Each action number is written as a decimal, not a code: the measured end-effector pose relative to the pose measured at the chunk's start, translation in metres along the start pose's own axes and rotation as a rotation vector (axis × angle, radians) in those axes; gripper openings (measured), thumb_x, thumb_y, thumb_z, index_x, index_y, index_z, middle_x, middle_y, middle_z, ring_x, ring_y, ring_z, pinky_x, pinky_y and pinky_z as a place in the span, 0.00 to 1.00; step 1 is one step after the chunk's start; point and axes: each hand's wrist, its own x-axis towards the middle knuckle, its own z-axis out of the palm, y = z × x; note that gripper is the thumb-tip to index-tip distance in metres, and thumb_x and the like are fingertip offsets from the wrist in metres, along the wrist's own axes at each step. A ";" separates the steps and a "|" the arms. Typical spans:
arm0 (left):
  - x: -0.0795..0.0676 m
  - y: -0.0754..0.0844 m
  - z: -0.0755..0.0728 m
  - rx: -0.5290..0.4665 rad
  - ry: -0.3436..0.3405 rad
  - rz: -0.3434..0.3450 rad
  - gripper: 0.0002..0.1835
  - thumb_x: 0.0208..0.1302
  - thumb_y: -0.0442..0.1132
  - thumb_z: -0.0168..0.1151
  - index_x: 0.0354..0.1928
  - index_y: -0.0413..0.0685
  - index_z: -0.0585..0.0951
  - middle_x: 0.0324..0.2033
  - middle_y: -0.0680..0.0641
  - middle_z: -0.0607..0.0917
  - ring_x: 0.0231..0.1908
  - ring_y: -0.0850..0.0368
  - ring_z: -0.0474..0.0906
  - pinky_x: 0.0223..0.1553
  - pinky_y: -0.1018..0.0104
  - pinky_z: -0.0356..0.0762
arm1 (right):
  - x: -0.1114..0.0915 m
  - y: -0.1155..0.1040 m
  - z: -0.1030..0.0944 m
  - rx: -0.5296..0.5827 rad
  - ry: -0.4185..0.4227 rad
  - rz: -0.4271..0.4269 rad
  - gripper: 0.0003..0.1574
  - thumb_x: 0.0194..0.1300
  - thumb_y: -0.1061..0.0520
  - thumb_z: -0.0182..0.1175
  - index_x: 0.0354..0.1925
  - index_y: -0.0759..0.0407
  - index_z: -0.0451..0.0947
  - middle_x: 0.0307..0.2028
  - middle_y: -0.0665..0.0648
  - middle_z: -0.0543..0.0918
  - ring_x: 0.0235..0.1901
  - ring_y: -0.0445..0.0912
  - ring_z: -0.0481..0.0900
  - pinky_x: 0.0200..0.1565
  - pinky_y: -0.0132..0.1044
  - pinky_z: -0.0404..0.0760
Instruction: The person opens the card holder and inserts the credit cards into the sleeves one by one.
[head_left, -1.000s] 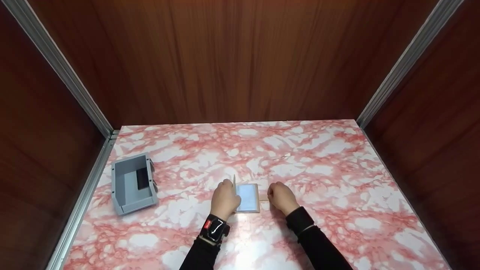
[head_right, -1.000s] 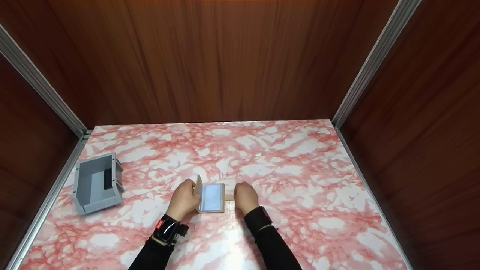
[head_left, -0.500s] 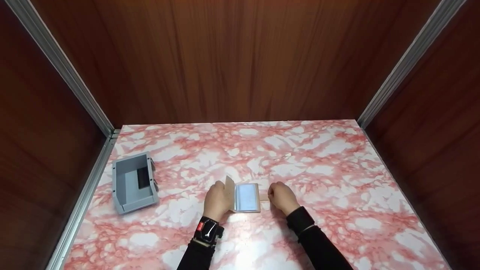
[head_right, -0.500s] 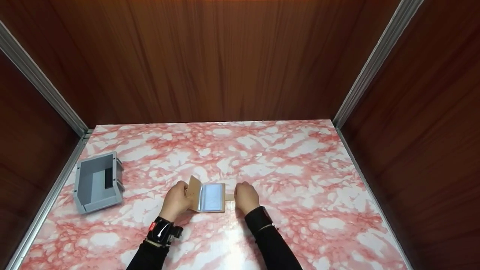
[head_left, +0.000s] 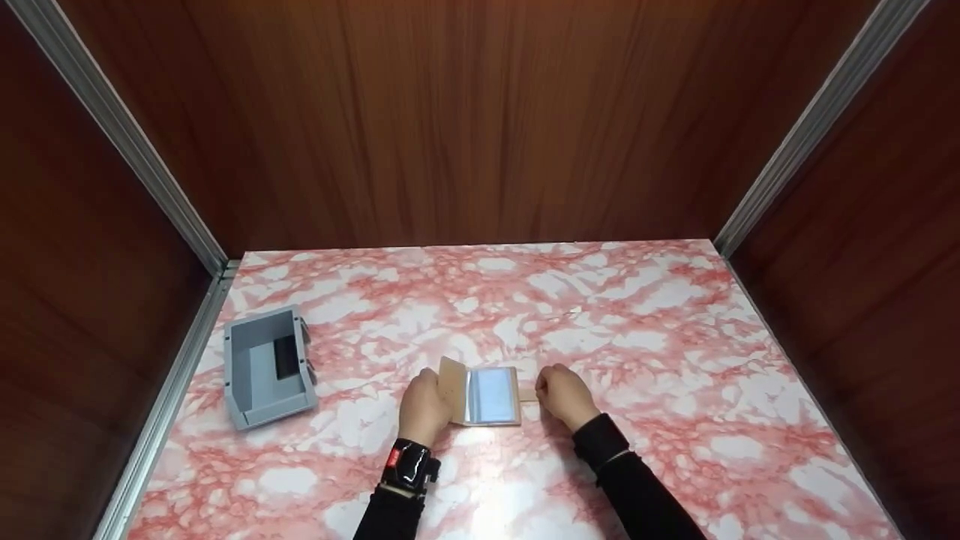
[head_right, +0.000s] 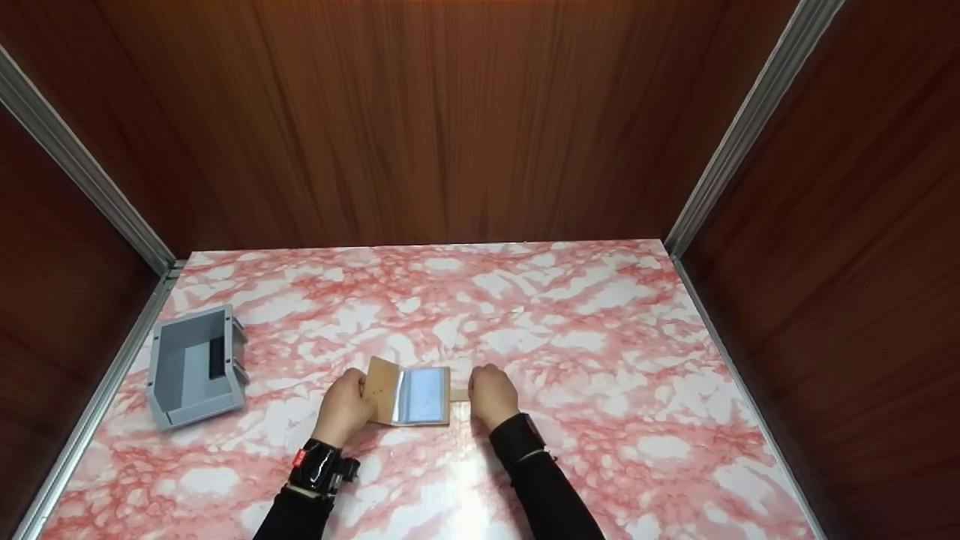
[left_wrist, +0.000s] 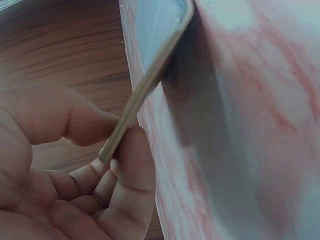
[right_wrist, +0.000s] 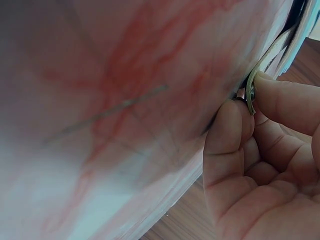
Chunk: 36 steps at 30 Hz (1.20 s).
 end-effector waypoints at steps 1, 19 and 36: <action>0.000 -0.001 0.000 0.002 -0.006 -0.008 0.12 0.43 0.22 0.63 0.32 0.36 0.74 0.25 0.45 0.75 0.28 0.47 0.74 0.34 0.51 0.75 | 0.000 0.000 0.000 0.003 -0.004 0.003 0.10 0.52 0.70 0.66 0.25 0.60 0.75 0.25 0.53 0.73 0.26 0.51 0.75 0.32 0.44 0.77; -0.001 -0.015 0.003 0.009 -0.016 -0.070 0.11 0.44 0.24 0.61 0.34 0.34 0.76 0.27 0.43 0.77 0.31 0.45 0.76 0.38 0.48 0.76 | 0.001 0.000 -0.003 0.004 -0.064 0.030 0.05 0.55 0.68 0.64 0.27 0.63 0.77 0.26 0.54 0.73 0.28 0.51 0.75 0.34 0.44 0.77; -0.002 -0.021 0.005 0.078 -0.036 -0.084 0.14 0.48 0.27 0.63 0.39 0.30 0.78 0.32 0.38 0.79 0.36 0.40 0.79 0.43 0.46 0.76 | 0.002 0.001 0.000 -0.005 -0.036 0.020 0.09 0.52 0.69 0.67 0.25 0.61 0.76 0.24 0.53 0.72 0.26 0.50 0.74 0.32 0.43 0.76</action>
